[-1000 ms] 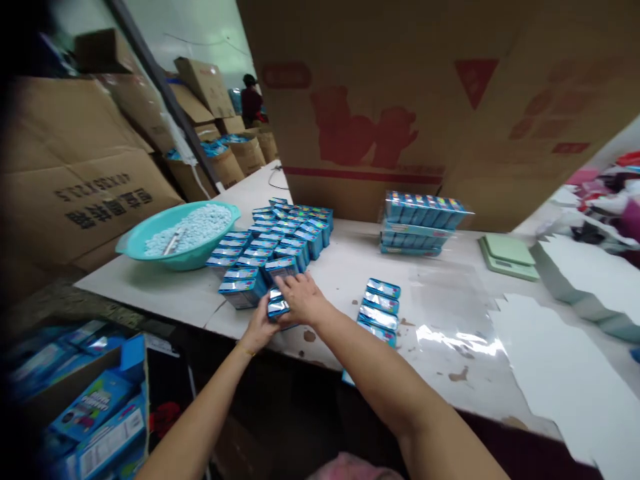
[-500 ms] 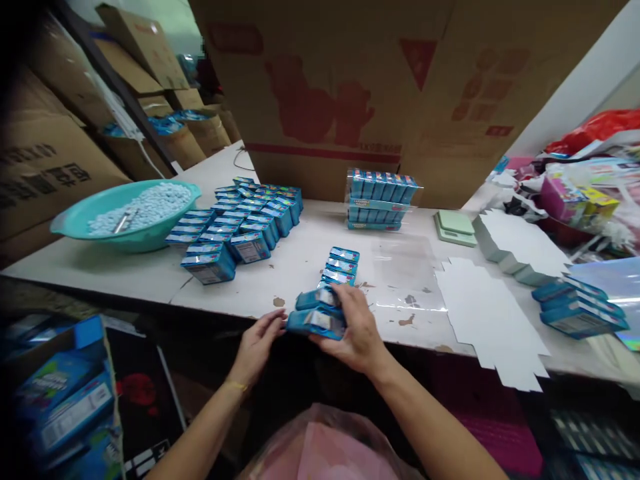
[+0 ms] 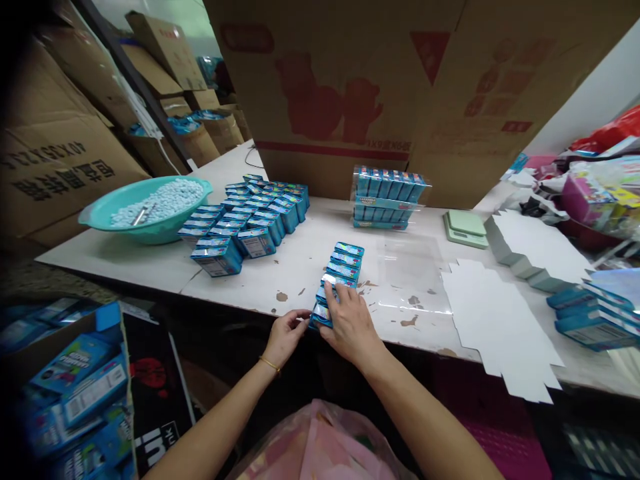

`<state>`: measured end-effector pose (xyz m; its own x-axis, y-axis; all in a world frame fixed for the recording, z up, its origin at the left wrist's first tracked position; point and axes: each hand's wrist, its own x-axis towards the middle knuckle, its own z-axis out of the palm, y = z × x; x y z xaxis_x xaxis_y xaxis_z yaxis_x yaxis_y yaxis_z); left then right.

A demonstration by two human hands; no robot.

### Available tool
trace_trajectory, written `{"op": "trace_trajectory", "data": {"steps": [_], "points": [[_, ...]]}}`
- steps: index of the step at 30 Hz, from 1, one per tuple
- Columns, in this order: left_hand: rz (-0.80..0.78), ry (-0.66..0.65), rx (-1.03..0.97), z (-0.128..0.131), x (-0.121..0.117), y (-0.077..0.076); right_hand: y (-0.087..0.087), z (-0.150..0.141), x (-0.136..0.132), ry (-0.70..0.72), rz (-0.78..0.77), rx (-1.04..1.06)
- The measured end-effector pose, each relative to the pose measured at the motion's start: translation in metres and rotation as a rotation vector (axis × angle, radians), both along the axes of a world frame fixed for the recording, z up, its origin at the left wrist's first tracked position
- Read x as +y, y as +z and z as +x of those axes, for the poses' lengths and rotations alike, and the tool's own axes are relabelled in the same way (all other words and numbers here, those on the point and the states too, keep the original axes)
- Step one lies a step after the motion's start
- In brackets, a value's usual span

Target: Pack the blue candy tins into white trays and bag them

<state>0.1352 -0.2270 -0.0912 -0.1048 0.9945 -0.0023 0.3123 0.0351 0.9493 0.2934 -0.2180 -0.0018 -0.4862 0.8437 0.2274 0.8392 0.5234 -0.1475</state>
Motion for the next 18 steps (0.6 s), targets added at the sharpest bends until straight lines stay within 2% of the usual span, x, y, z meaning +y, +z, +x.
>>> {"op": "trace_trajectory", "data": {"steps": [4, 7, 10, 12, 14, 16, 18], "points": [[0.008, -0.021, 0.046, -0.001, -0.002, 0.000, -0.002, -0.013, 0.009, 0.090, 0.021, -0.091], [-0.030, -0.029, -0.005, -0.003, 0.001, 0.003, -0.005, -0.016, 0.011, 0.168, 0.018, -0.041], [0.039, -0.007, -0.032, -0.001, 0.017, 0.019, -0.004, -0.002, 0.009, 0.271, -0.072, 0.093], [0.066, 0.018, -0.049, 0.005, 0.036, 0.036, -0.007, 0.027, 0.007, 0.248, -0.120, 0.249], [0.002, 0.006, -0.091, 0.015, 0.057, 0.050, -0.016, 0.076, 0.005, 0.044, -0.086, 0.424], [-0.172, -0.019, -0.201, 0.029, 0.073, 0.059, -0.029, 0.143, 0.002, -0.271, 0.025, 0.530], [-0.378, -0.066, -0.333, 0.043, 0.078, 0.062, -0.041, 0.214, -0.003, -0.606, 0.132, 0.527]]}}
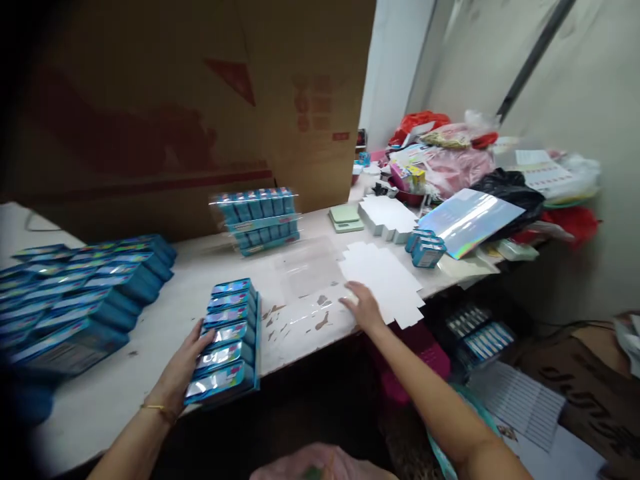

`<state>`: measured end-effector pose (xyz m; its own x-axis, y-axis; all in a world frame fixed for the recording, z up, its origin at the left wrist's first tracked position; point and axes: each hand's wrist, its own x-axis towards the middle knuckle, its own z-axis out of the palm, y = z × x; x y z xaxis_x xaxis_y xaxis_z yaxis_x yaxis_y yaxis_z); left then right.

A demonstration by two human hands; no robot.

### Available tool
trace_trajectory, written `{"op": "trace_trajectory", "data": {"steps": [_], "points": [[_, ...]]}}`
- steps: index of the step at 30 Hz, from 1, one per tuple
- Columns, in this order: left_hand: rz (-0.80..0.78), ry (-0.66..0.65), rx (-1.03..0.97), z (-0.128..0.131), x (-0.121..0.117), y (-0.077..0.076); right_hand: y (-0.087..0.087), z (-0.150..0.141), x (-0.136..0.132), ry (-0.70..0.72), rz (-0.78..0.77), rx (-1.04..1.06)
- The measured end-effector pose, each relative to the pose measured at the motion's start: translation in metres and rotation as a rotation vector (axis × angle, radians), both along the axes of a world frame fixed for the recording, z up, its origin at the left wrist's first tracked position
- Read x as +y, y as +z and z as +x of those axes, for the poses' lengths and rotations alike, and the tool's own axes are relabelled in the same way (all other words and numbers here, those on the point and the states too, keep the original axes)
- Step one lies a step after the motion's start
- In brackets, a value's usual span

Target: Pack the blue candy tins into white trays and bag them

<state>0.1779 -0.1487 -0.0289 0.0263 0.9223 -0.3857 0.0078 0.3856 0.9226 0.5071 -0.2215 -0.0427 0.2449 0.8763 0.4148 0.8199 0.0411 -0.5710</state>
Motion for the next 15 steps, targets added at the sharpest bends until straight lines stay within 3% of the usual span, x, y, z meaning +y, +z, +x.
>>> {"op": "trace_trajectory", "data": {"steps": [2, 5, 9, 12, 15], "points": [[-0.116, -0.012, -0.091, 0.012, -0.004, 0.000, -0.009, 0.055, -0.001, -0.179, -0.080, -0.055], [-0.098, 0.086, -0.112, 0.025, -0.018, -0.002, -0.017, 0.082, 0.018, -0.122, -0.160, -0.105], [-0.106, 0.161, -0.093, 0.033, -0.027, 0.000, -0.026, 0.029, 0.075, 0.155, -0.182, -0.091], [-0.136, 0.163, -0.115, 0.033, -0.026, 0.003, -0.034, -0.014, 0.114, 0.184, -0.272, -0.105], [-0.147, 0.159, -0.126, 0.032, -0.025, 0.003, -0.039, -0.028, 0.134, 0.163, -0.315, -0.137]]}}
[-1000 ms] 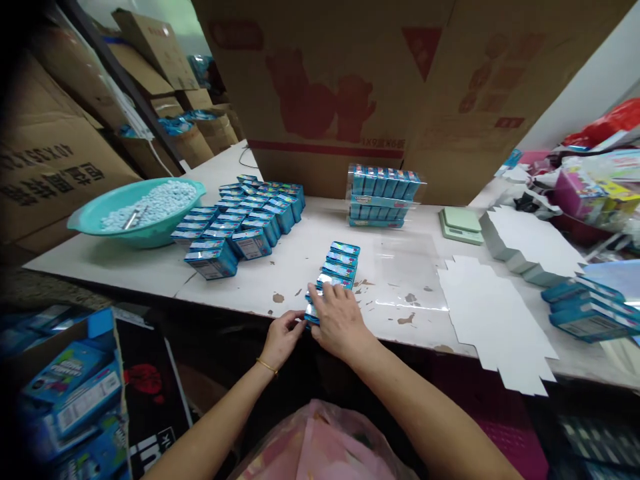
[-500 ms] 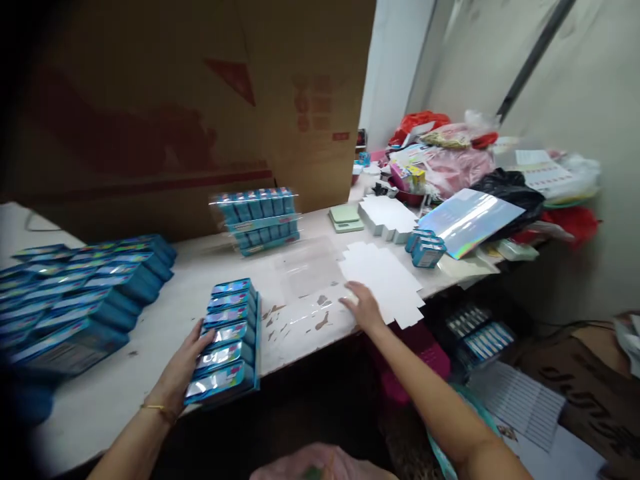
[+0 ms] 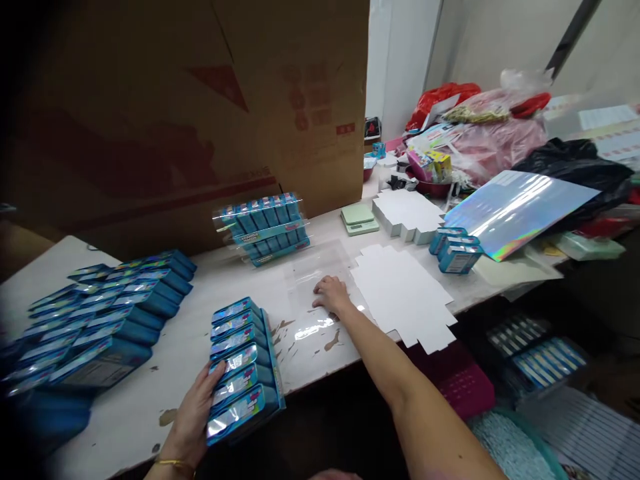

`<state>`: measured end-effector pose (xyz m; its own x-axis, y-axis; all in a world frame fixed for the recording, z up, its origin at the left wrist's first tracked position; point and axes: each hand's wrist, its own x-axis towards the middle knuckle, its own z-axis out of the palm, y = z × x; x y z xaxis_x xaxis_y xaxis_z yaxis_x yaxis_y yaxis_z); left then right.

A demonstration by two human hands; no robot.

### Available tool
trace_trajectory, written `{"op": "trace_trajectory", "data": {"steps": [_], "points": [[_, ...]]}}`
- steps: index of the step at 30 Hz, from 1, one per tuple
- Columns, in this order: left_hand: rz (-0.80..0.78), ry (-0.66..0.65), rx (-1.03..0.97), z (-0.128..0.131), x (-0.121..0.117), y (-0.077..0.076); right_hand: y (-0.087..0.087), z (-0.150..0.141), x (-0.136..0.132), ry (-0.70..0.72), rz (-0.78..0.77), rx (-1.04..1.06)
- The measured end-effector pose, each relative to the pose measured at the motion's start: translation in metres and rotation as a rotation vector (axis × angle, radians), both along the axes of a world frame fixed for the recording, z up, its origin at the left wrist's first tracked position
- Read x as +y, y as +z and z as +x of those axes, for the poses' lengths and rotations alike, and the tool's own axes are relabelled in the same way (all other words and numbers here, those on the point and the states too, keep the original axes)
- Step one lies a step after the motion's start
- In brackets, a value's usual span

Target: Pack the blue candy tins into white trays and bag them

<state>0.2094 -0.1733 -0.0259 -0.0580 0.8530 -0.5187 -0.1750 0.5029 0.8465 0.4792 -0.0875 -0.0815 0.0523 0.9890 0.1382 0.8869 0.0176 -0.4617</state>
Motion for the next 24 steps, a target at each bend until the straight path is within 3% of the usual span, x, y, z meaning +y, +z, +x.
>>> {"op": "trace_trajectory", "data": {"steps": [5, 10, 14, 16, 18, 21, 24], "points": [[0.087, 0.014, 0.036, -0.001, 0.002, -0.003, 0.004, 0.002, -0.003, -0.006, -0.010, -0.021], [0.217, -0.016, 0.076, -0.001, 0.003, -0.010, -0.002, -0.015, -0.028, 0.257, 0.015, 0.038], [0.329, 0.037, 0.305, -0.010, 0.002, -0.008, 0.001, -0.020, -0.036, 0.115, 0.056, 0.178], [0.474, 0.062, 0.436, -0.014, 0.002, 0.000, 0.017, -0.025, -0.037, 0.042, 0.071, 0.232], [0.565, 0.002, 0.420, -0.013, 0.003, 0.013, 0.042, -0.039, -0.041, 0.047, 0.152, 0.281], [0.480, -0.178, 0.208, -0.002, 0.006, 0.033, 0.082, -0.078, -0.054, 0.232, 0.334, 0.337], [0.419, -0.165, 0.074, 0.008, 0.010, 0.044, 0.106, -0.119, -0.064, 0.351, 0.388, 0.285]]}}
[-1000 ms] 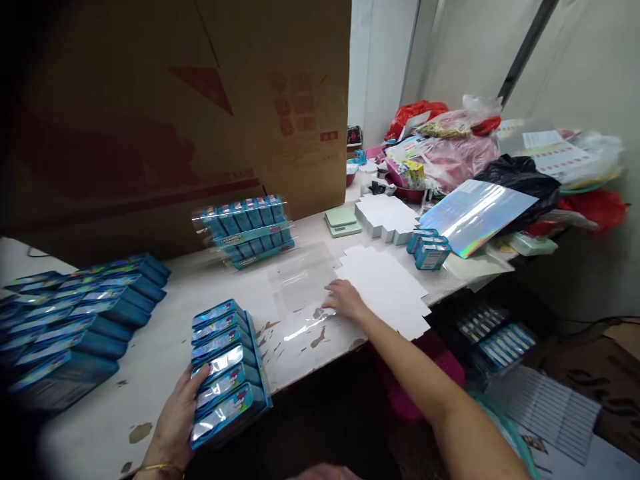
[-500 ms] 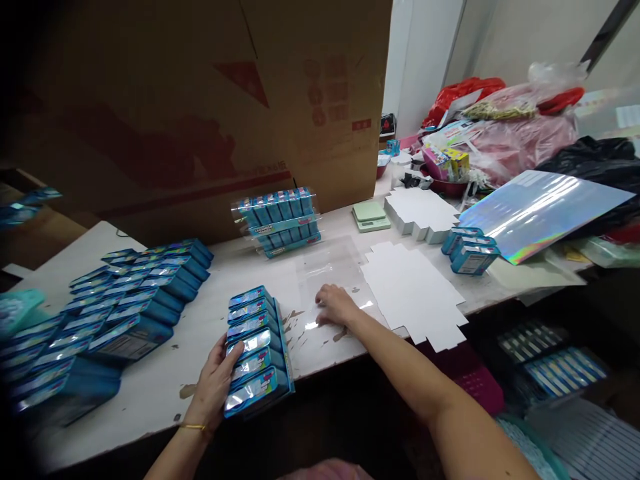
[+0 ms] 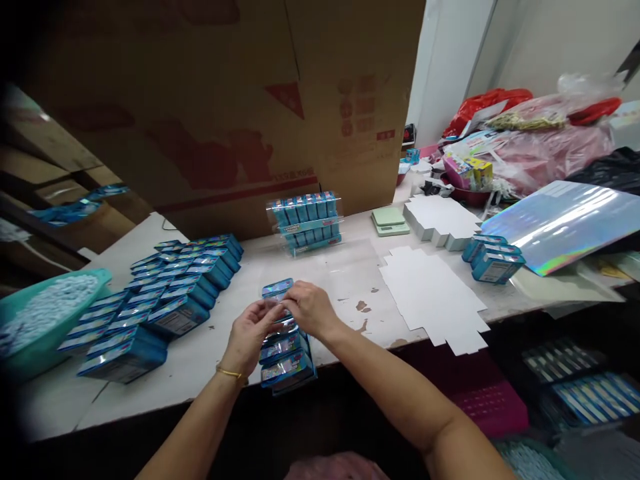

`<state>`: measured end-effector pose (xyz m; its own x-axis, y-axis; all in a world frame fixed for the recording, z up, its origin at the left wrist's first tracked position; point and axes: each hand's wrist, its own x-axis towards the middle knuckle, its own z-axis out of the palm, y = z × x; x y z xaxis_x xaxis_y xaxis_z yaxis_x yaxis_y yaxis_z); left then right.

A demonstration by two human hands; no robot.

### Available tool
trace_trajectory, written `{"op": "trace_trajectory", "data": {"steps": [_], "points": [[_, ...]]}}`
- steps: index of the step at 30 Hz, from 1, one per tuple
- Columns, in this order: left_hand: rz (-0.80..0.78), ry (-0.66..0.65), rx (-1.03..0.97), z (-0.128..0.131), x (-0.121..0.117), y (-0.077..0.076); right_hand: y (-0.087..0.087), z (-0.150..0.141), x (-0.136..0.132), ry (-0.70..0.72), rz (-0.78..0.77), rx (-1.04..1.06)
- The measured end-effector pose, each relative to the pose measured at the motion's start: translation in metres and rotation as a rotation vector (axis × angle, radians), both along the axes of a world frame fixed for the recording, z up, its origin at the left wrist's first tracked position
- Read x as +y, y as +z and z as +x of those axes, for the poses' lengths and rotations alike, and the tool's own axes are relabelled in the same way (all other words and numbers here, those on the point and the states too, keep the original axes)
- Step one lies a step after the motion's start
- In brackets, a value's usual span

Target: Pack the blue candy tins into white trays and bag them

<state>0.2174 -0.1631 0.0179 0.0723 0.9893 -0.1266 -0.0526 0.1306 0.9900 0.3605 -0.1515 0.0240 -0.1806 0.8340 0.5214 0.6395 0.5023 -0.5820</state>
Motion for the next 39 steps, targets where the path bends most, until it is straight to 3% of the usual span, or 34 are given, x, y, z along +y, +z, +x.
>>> {"op": "trace_trajectory", "data": {"steps": [3, 10, 16, 19, 23, 26, 28, 30, 32, 36, 39], "points": [[-0.018, 0.067, -0.044, -0.003, -0.002, 0.002, 0.003, -0.023, 0.000, 0.000, 0.018, -0.082], [-0.008, 0.142, -0.053, -0.025, -0.008, -0.002, -0.002, -0.040, -0.003, 0.075, 0.110, -0.343], [0.007, 0.269, -0.036, -0.034, -0.008, -0.011, -0.004, -0.041, -0.028, -0.022, 0.108, -0.425], [0.163, 0.287, 0.197, -0.041, -0.012, -0.017, -0.006, -0.033, -0.027, -0.044, 0.103, -0.455], [0.407, 0.322, 0.727, -0.051, -0.018, -0.022, -0.002, -0.029, -0.022, -0.166, 0.195, -0.551], [0.558, 0.471, 0.876, -0.056, -0.017, -0.014, 0.003, -0.040, -0.027, -0.043, 0.377, -0.701], [0.665, 0.442, 0.932, -0.059, -0.013, -0.006, 0.005, -0.048, -0.034, 0.045, 0.434, -0.745], [0.690, 0.365, 0.976, -0.063, -0.010, 0.001, 0.003, -0.049, -0.040, 0.028, 0.370, -0.759], [0.618, 0.336, 0.919, -0.067, -0.009, 0.003, 0.000, -0.041, -0.042, -0.071, 0.210, -0.772], [0.459, 0.382, 0.559, -0.069, 0.000, -0.004, -0.011, -0.010, -0.023, -0.315, -0.174, -0.758], [0.293, 0.400, 0.324, -0.063, 0.023, -0.004, -0.010, 0.001, 0.010, -0.390, -0.300, -0.623]]}}
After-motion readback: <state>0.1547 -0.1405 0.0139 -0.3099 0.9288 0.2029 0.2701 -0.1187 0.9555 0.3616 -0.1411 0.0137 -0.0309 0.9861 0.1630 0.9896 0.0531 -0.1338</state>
